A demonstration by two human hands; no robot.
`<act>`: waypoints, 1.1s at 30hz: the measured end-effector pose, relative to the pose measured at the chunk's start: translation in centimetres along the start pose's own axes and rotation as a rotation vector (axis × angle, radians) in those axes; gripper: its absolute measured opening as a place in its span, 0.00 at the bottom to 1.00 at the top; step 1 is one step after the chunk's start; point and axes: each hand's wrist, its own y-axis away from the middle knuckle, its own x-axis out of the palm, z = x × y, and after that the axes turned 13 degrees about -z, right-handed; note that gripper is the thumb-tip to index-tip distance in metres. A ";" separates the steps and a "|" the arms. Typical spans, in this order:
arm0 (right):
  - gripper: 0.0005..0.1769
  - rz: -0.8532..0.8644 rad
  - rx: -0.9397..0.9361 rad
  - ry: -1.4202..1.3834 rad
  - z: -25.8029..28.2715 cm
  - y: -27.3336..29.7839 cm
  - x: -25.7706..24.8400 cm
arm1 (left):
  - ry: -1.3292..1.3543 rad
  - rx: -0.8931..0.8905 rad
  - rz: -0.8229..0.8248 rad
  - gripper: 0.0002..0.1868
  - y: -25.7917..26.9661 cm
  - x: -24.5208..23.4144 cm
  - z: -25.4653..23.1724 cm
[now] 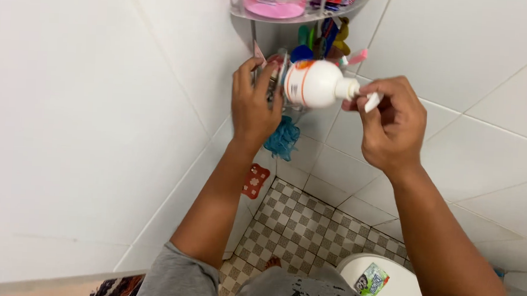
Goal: Organizing various toiletry items and cleaning supplies onto a multi-tier shower caddy in a bathroom.
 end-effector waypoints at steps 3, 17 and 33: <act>0.04 -0.028 -0.069 -0.044 -1.2 -1.3 2.8 | -0.077 0.032 0.043 0.26 -1.0 0.9 0.6; 0.13 -0.067 -0.375 0.344 -4.1 -3.6 9.0 | -0.035 -0.065 0.033 0.20 2.2 2.8 2.9; 0.17 0.065 -0.619 0.603 -7.9 -6.2 12.1 | -0.070 -0.107 0.035 0.23 2.4 2.7 2.8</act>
